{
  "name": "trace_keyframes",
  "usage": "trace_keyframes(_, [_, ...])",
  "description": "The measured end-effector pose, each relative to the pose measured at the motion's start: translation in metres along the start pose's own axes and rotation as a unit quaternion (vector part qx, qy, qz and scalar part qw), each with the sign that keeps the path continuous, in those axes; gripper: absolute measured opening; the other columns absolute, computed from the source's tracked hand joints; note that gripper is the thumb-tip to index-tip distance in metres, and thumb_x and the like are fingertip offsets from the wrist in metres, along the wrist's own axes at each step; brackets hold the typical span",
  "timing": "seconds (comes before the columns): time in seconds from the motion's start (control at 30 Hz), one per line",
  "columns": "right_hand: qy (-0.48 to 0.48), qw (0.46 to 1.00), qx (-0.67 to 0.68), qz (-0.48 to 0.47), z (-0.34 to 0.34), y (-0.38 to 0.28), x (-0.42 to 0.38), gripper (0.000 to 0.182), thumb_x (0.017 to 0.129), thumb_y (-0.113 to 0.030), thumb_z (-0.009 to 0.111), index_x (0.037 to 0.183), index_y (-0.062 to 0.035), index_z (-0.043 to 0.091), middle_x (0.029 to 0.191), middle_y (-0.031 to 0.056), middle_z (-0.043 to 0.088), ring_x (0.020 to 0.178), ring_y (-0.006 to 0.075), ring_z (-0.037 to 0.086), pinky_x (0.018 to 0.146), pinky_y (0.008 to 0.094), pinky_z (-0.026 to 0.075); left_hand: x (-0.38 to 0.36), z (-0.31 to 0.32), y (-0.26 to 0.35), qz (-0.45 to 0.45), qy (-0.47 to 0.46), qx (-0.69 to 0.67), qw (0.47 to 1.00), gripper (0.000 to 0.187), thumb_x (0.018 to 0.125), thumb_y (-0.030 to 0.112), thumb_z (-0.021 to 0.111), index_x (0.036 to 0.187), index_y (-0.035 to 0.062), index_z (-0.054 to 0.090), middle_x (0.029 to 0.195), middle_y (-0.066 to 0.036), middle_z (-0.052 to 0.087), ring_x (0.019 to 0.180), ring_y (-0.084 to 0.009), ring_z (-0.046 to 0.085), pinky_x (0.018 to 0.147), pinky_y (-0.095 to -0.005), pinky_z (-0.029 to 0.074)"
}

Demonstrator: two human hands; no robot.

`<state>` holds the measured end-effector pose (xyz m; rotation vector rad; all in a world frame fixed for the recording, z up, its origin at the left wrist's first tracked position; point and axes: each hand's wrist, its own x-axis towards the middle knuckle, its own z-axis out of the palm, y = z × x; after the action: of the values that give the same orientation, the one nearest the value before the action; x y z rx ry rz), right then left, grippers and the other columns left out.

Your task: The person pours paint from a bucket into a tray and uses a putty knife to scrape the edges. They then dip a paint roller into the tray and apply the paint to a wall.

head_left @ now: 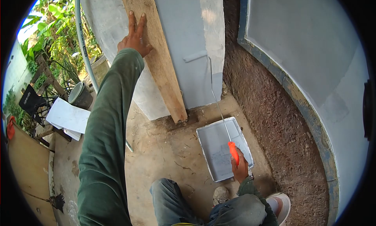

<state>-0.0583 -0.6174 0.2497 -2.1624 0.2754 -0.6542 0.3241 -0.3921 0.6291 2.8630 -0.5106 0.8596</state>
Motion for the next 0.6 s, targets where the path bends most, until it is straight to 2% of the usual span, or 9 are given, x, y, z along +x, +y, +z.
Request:
trace_keyframes(0.2, [0.029,0.998,0.048,-0.025,-0.005,-0.051,0.056,0.043,0.093,-0.006,0.055,0.134,0.0016,0.046,0.132,0.0245,0.054,0.12,0.0398,0.055,0.1,0.0415,0.044,0.003,0.004,-0.005,0.017,0.021,-0.004,1.0,0.109,0.073,0.029,0.077,0.153,0.038,0.005,0.162,-0.004,-0.008,0.12,-0.035,0.058,0.094,-0.0446,0.053])
trace_keyframes(0.23, [0.029,0.998,0.047,-0.022,-0.007,-0.059,0.066,0.043,0.093,-0.006,0.055,0.134,0.0016,0.046,0.132,0.0245,0.054,0.12,0.0398,0.055,0.1,0.0415,0.044,0.004,0.005,-0.006,0.019,0.025,0.014,0.999,0.111,0.073,0.03,0.078,0.154,0.0371,0.002,0.162,-0.005,-0.01,0.115,-0.0343,0.061,0.091,-0.0428,0.054])
trace_keyframes(0.3, [0.056,0.995,0.04,-0.076,-0.012,-0.075,0.083,0.044,0.092,-0.004,0.056,0.134,0.0006,0.046,0.132,0.0242,0.055,0.119,0.0394,0.056,0.099,0.0402,0.045,0.006,0.009,-0.008,0.025,0.019,0.03,0.999,0.113,0.072,0.031,0.078,0.154,0.0363,0.0,0.162,-0.006,-0.012,0.111,-0.0336,0.063,0.089,-0.0409,0.055])
trace_keyframes(0.33, [0.048,0.996,0.037,-0.061,-0.019,-0.084,0.085,0.044,0.092,-0.004,0.056,0.134,0.0006,0.046,0.132,0.0242,0.055,0.119,0.0394,0.056,0.099,0.0402,0.045,0.007,0.012,-0.011,0.034,0.045,0.016,0.998,0.104,0.074,0.031,0.077,0.154,0.0349,0.009,0.162,-0.007,-0.001,0.117,-0.0339,0.059,0.093,-0.0425,0.053])
trace_keyframes(0.37, [0.033,0.997,0.066,-0.01,-0.028,-0.095,0.087,0.044,0.093,-0.006,0.055,0.135,-0.0002,0.046,0.132,0.023,0.055,0.117,0.0348,0.057,0.099,0.0377,0.044,0.005,0.014,-0.012,0.04,0.07,0.001,0.997,0.096,0.077,0.032,0.076,0.153,0.0336,0.019,0.162,-0.007,0.011,0.123,-0.0342,0.055,0.097,-0.044,0.05])
trace_keyframes(0.4, [0.02,0.995,0.093,0.038,-0.036,-0.104,0.083,0.043,0.094,-0.008,0.055,0.136,-0.001,0.046,0.133,0.0218,0.055,0.116,0.0302,0.058,0.098,0.0352,0.044,0.003,0.009,-0.011,0.038,0.053,-0.002,0.998,0.096,0.077,0.032,0.076,0.153,0.0336,0.019,0.162,-0.007,0.011,0.123,-0.0342,0.055,0.097,-0.044,0.05])
trace_keyframes(0.47, [0.028,0.997,0.071,0.029,-0.058,-0.111,0.061,0.042,0.093,-0.007,0.056,0.134,0.0001,0.047,0.132,0.0212,0.056,0.116,0.028,0.058,0.099,0.0343,0.043,0.002,-0.006,-0.008,0.059,-0.017,0.064,0.996,0.105,0.081,0.035,0.073,0.156,0.0232,0.001,0.159,-0.015,-0.018,0.128,-0.038,0.049,0.103,-0.0412,0.046])
trace_keyframes(0.57, [0.056,0.997,0.043,0.013,-0.105,-0.114,0.026,0.041,0.093,-0.007,0.057,0.133,0.0024,0.05,0.132,0.0179,0.056,0.118,0.0214,0.055,0.101,0.0331,0.041,0.007,-0.003,-0.009,0.043,-0.017,0.052,0.998,0.108,0.078,0.033,0.075,0.156,0.0233,0.001,0.158,-0.016,-0.021,0.122,-0.0403,0.053,0.1,-0.0415,0.048])
trace_keyframes(0.6, [0.041,0.997,0.035,0.055,-0.127,-0.116,0.009,0.043,0.093,-0.008,0.057,0.134,0.0027,0.049,0.133,0.0174,0.055,0.119,0.0221,0.054,0.102,0.0338,0.04,0.008,-0.001,-0.011,0.04,-0.026,0.049,0.998,0.108,0.078,0.033,0.075,0.156,0.0233,0.001,0.158,-0.016,-0.021,0.122,-0.0403,0.053,0.1,-0.0415,0.048])
